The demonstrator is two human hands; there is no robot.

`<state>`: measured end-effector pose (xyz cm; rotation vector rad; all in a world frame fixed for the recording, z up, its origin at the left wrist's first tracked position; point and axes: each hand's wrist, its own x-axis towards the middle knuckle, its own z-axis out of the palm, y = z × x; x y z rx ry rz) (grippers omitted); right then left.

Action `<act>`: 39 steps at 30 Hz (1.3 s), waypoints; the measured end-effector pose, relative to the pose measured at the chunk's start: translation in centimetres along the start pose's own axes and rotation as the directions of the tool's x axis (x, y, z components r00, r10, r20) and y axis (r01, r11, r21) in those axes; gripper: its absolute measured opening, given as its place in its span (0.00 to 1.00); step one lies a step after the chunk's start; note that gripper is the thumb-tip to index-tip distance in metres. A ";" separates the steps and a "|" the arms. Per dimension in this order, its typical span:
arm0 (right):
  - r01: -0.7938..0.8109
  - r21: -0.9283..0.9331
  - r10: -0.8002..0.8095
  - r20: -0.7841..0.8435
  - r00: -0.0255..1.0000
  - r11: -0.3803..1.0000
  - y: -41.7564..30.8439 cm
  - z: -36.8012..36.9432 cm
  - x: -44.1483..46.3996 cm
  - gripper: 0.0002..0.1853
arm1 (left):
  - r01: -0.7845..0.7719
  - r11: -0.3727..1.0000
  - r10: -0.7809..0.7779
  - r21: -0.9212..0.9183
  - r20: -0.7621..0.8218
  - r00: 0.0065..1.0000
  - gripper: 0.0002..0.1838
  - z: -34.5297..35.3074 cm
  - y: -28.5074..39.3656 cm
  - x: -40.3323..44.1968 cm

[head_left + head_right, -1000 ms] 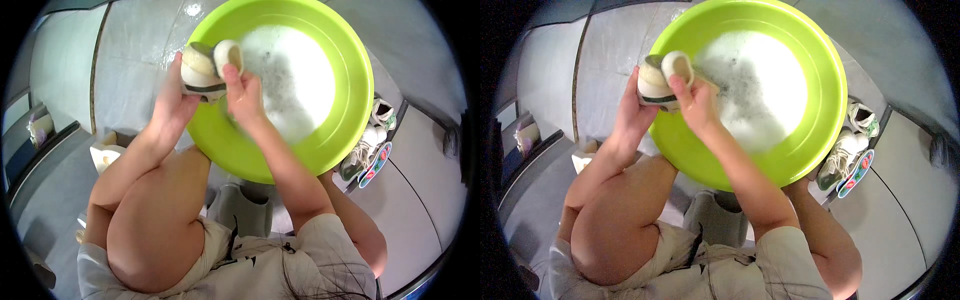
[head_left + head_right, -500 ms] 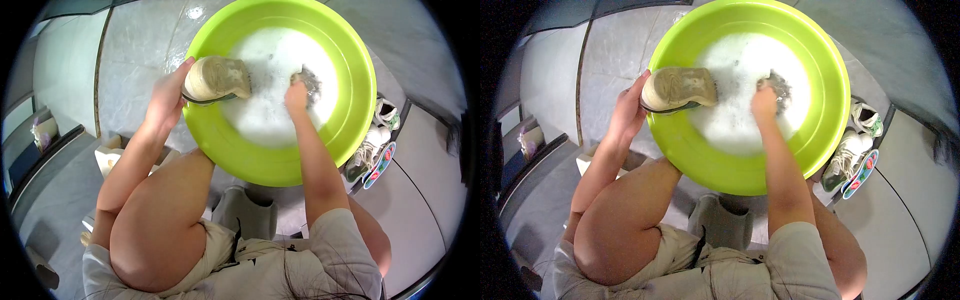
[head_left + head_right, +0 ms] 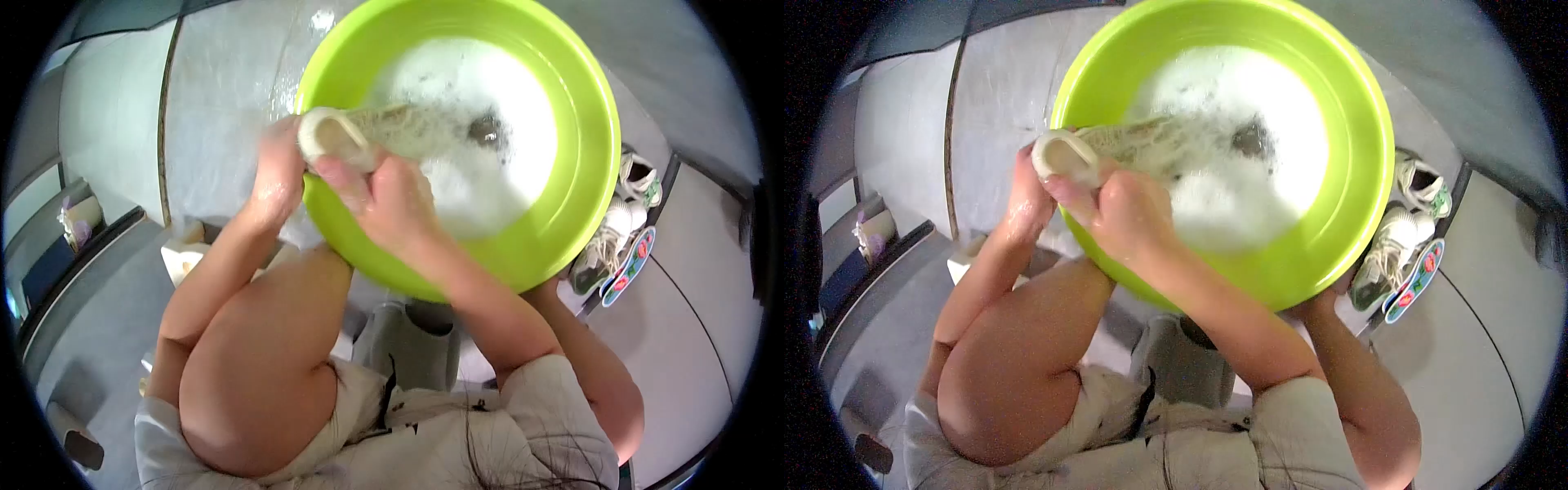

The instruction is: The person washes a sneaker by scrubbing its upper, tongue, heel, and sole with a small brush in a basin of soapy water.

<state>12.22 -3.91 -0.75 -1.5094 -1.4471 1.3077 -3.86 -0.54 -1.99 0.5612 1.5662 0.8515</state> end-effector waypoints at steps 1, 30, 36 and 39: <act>-0.025 0.032 0.024 0.030 0.999 0.999 0.4 0.3 -0.1 0.38 | 0.044 0.999 -0.045 0.016 0.044 0.998 0.13 0.4 1.1 -0.9; -0.214 0.020 0.211 0.084 0.974 0.977 3.0 0.9 2.1 0.41 | 0.092 0.994 -0.074 0.056 -0.264 0.962 0.16 -1.1 -0.8 -1.0; -0.036 -0.009 0.037 0.088 0.995 0.999 3.7 1.4 -3.3 0.34 | 0.165 0.984 -0.144 0.065 -0.250 0.958 0.17 -1.5 -0.8 -1.3; -0.061 0.008 0.059 0.158 0.986 0.998 2.4 0.7 -2.2 0.34 | 0.117 0.992 -0.096 0.053 -0.300 0.949 0.18 -0.8 -0.8 -1.6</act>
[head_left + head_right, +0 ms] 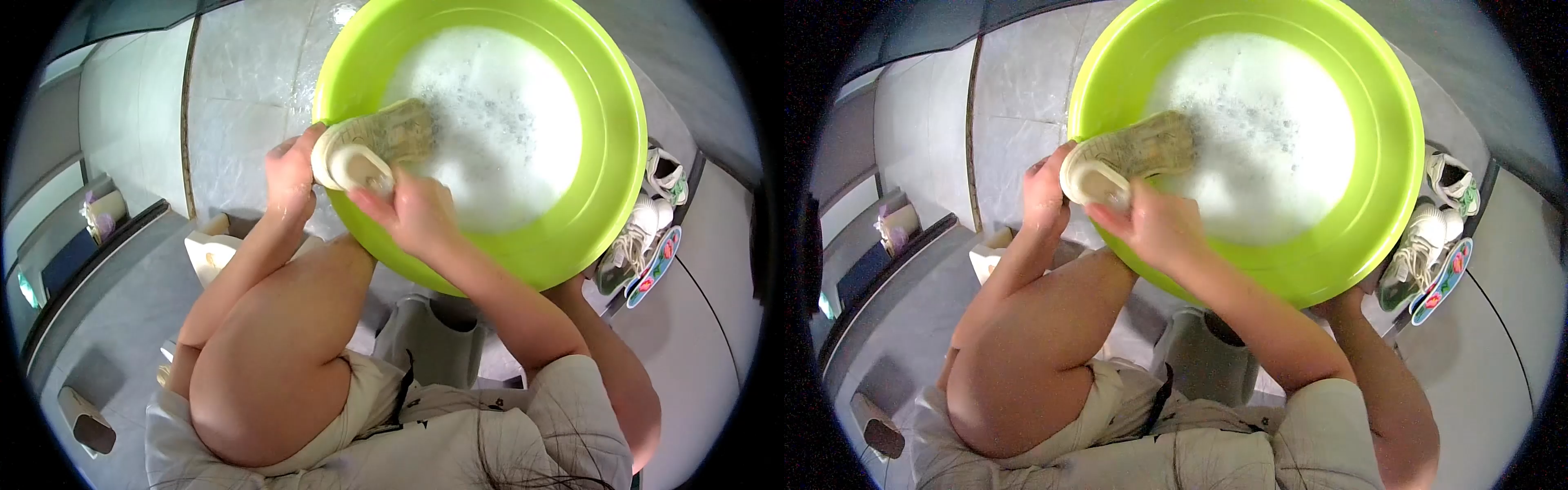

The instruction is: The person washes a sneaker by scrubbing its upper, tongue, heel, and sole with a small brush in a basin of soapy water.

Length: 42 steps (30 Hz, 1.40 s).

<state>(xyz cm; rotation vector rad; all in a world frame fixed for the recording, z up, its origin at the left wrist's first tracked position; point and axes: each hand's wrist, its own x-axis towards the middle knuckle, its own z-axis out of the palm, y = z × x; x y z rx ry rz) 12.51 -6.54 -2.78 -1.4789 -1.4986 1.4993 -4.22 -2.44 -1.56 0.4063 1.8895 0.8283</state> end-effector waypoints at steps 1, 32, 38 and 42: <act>-0.027 0.002 0.027 0.037 0.999 1.000 -0.8 0.1 0.5 0.34 | -0.059 0.998 0.060 -0.031 0.026 0.998 0.18 -0.3 -0.5 -0.1; 0.509 -0.437 -0.580 -0.035 0.814 0.742 6.0 0.3 1.5 0.37 | 0.029 0.998 -0.026 -0.061 0.053 0.998 0.16 -0.4 0.0 1.0; 0.579 -0.358 -0.633 -0.046 0.773 0.733 7.9 -0.6 2.8 0.36 | 0.018 1.000 -0.018 -0.005 0.035 0.999 0.18 -0.1 0.8 0.2; 0.589 -0.297 -0.613 0.015 0.790 0.752 10.2 -1.1 3.9 0.37 | 0.015 1.000 -0.017 0.021 0.054 0.998 0.19 -0.6 0.4 0.8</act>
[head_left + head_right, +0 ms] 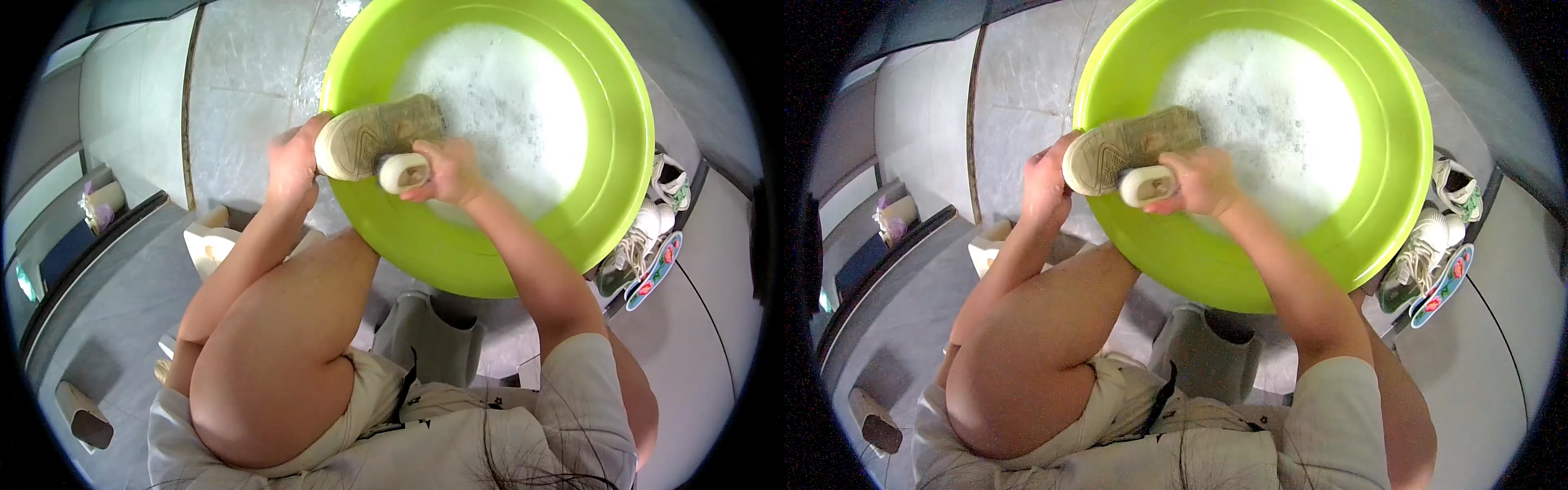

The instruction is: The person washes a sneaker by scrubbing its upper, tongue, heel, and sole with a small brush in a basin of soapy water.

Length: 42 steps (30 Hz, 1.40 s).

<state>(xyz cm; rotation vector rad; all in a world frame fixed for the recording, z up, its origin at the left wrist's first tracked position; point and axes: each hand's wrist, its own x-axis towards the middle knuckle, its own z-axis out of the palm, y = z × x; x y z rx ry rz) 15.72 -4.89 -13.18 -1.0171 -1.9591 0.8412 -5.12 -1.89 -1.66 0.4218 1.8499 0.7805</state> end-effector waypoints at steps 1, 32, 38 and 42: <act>0.060 0.005 -0.059 -0.028 0.998 0.998 -1.2 0.0 2.0 0.37 | -0.002 1.000 0.002 -0.014 -0.016 1.000 0.19 0.3 0.2 -0.1; -0.019 0.190 0.083 -0.334 0.939 0.982 -7.2 1.7 3.6 0.24 | -0.224 0.930 0.162 0.291 0.221 0.962 0.26 0.1 0.8 -2.8; -0.024 0.108 0.062 -0.365 0.929 0.994 -6.3 1.7 4.3 0.22 | -0.240 0.932 0.169 0.271 0.259 0.951 0.21 0.2 0.3 -2.0; -0.023 0.127 0.069 -0.372 0.926 0.992 -4.1 3.0 2.6 0.23 | -0.268 0.919 0.186 0.291 0.280 0.942 0.20 -0.2 0.2 -2.6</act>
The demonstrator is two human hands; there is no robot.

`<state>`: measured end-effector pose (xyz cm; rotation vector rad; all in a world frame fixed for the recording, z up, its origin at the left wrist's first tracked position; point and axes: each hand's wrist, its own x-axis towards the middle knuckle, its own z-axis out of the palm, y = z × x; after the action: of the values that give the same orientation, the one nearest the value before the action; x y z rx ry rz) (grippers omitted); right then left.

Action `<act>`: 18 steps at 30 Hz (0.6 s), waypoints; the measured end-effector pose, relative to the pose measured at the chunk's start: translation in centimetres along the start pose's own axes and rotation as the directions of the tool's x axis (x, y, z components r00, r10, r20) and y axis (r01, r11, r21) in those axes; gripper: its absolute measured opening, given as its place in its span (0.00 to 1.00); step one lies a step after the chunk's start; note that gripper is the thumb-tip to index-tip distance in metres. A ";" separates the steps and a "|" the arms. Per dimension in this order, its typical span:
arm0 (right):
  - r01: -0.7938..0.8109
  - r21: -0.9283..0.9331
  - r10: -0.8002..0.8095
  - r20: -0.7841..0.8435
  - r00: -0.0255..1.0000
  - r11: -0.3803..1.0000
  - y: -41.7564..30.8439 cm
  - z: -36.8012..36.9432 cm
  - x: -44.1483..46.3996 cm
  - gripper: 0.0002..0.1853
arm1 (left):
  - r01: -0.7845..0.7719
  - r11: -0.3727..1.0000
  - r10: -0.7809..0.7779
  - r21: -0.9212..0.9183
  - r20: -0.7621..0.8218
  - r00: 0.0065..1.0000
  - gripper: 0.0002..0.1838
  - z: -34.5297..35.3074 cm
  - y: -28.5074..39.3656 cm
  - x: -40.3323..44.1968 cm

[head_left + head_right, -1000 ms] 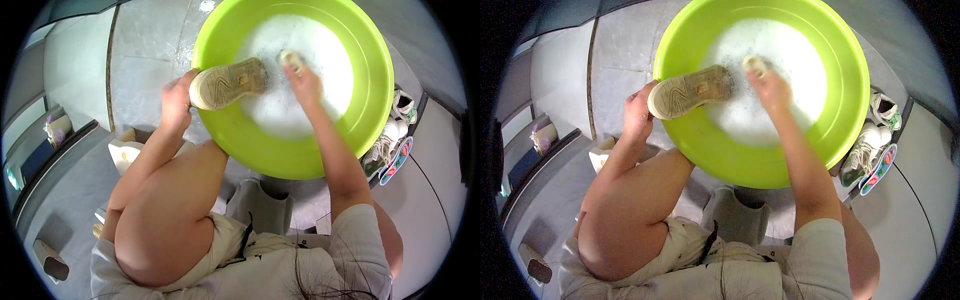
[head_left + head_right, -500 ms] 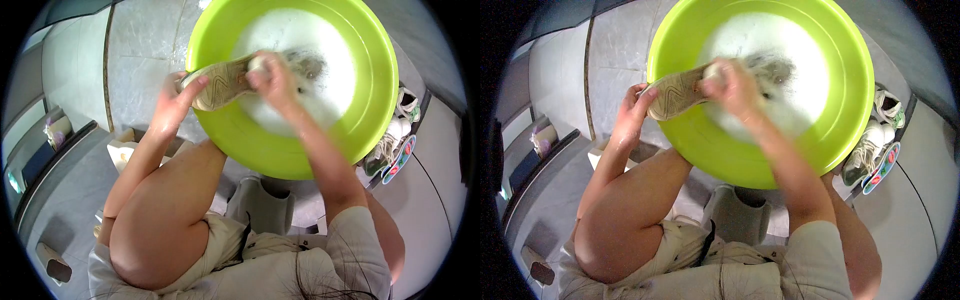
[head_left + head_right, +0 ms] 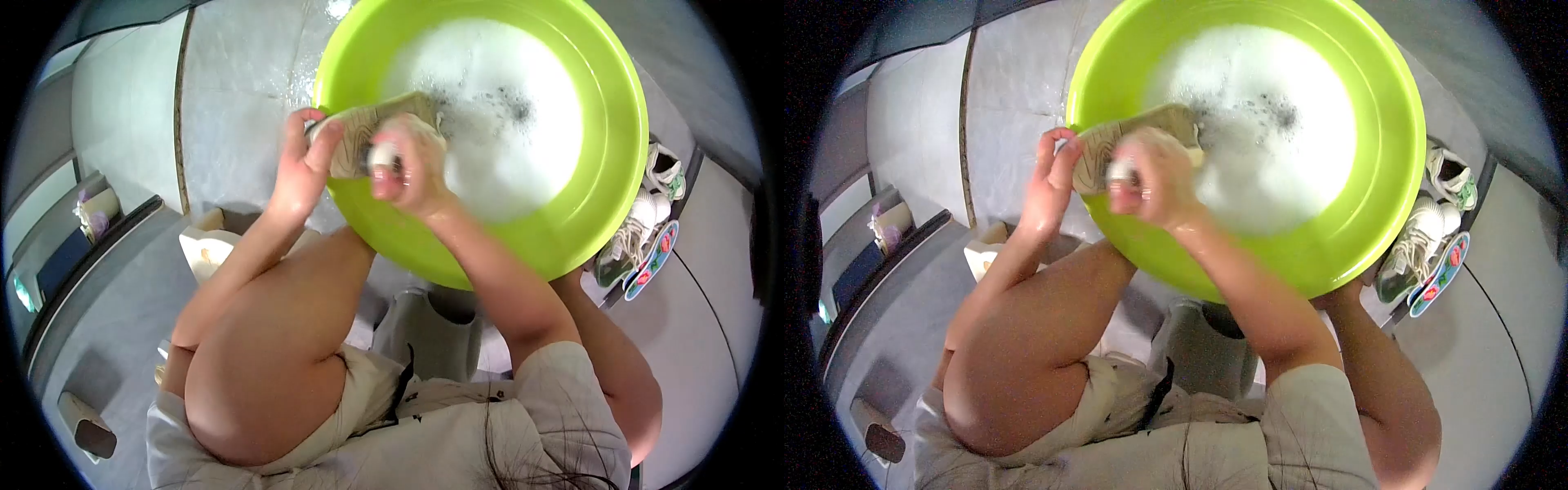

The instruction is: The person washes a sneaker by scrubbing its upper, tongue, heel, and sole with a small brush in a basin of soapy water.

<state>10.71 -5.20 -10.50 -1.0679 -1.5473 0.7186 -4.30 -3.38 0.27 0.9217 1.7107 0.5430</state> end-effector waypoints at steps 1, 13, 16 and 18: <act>-0.026 -0.024 0.026 0.000 1.000 0.999 1.7 -0.8 -1.2 0.23 | -0.007 1.000 0.007 0.020 -0.005 1.000 0.20 0.1 -0.1 0.2; -0.354 -0.194 0.373 0.070 0.925 0.915 0.7 -1.7 -0.5 0.21 | -0.018 0.999 0.019 -0.045 0.013 1.000 0.21 0.1 -0.8 0.7; -0.111 -0.058 0.110 -0.026 0.994 0.992 -3.5 0.7 3.3 0.24 | -0.086 0.995 0.086 -0.059 0.000 0.996 0.22 -0.1 -2.1 0.7; -0.270 -0.126 0.270 -0.016 0.963 0.955 -1.7 0.6 3.4 0.24 | -0.152 0.988 0.152 0.012 -0.004 0.988 0.23 -0.7 -2.6 1.4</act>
<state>9.57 -2.81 -7.72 -1.3933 -1.4793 0.8132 -6.00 -3.72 -2.25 1.0663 1.6579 0.6365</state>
